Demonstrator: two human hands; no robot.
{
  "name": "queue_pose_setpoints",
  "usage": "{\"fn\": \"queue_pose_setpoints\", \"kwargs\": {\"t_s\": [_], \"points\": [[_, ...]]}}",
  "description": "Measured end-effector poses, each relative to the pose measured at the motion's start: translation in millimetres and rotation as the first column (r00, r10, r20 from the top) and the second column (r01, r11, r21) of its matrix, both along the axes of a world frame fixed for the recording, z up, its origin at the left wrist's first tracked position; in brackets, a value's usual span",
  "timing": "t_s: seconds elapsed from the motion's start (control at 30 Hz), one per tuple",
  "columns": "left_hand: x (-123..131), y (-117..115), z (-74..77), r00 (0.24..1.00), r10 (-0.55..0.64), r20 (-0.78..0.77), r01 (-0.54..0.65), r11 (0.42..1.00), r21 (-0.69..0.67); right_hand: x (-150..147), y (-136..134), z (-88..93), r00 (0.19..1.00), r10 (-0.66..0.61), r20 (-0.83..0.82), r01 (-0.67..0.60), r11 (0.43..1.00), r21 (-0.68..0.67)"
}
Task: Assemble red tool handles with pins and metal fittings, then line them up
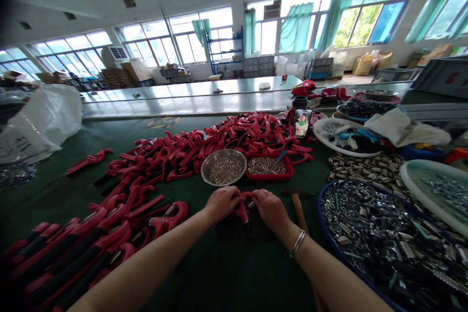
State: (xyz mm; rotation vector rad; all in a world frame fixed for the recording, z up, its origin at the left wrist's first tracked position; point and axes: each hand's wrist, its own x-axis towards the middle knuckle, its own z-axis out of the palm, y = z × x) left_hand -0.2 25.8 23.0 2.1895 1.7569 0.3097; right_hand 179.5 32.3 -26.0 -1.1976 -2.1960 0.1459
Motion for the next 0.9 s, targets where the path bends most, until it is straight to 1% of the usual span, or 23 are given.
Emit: {"fn": "queue_pose_setpoints", "kwargs": {"t_s": [0.07, 0.17, 0.27, 0.33, 0.43, 0.53, 0.6, 0.7, 0.73, 0.8, 0.83, 0.87, 0.9], "points": [[2, -2, -0.6, 1.0, 0.0, -0.016, 0.0, 1.0, 0.02, -1, -2, 1.2, 0.999, 0.0, -0.044, -0.001, 1.0, -0.021], [6, -6, -2.0, 0.992, -0.04, -0.12, 0.051, 0.994, 0.092, -1, -4, 4.1, 0.997, -0.008, -0.078, 0.005, 0.999, -0.04], [10, -12, -5.1, 0.97, -0.097, -0.225, 0.132, 0.98, 0.146, 0, -7, 5.3, 1.0, -0.019, 0.013, 0.02, 1.0, -0.016], [10, -15, -7.5, 0.964, -0.096, -0.25, 0.138, 0.978, 0.157, 2, -12, 4.0, 0.992, -0.013, 0.126, 0.009, 0.999, 0.034], [9, -20, -9.7, 0.965, -0.087, -0.247, 0.133, 0.975, 0.179, 3, -21, 0.5, 0.96, -0.008, 0.28, -0.02, 0.995, 0.1], [7, -28, -10.4, 0.967, -0.125, -0.222, 0.172, 0.962, 0.211, 2, -29, 1.9, 0.931, -0.019, 0.366, -0.022, 0.994, 0.106], [4, -34, -11.6, 0.974, -0.142, -0.178, 0.187, 0.947, 0.263, 1, -31, 8.4, 0.929, -0.012, 0.37, -0.017, 0.997, 0.073], [-1, -39, -15.2, 0.981, -0.186, -0.061, 0.196, 0.923, 0.332, 7, -37, 20.2, 0.955, -0.005, 0.295, 0.005, 1.0, 0.0], [-2, -39, -16.5, 0.979, -0.205, -0.016, 0.198, 0.922, 0.334, 12, -41, 21.9, 0.961, -0.035, 0.275, 0.039, 0.999, -0.01], [-5, -38, -19.2, 0.97, -0.234, 0.07, 0.201, 0.927, 0.316, 29, -54, 18.3, 0.946, -0.178, 0.27, 0.185, 0.983, -0.001], [-6, -37, -20.4, 0.966, -0.237, 0.105, 0.195, 0.932, 0.305, 39, -63, 13.2, 0.915, -0.288, 0.282, 0.297, 0.955, 0.012], [-6, -36, -21.5, 0.963, -0.233, 0.133, 0.186, 0.937, 0.294, 50, -72, 6.6, 0.872, -0.392, 0.291, 0.408, 0.913, 0.009], [-7, -34, -22.6, 0.963, -0.222, 0.155, 0.172, 0.944, 0.283, 61, -81, -0.4, 0.845, -0.449, 0.291, 0.476, 0.879, -0.027]]}}
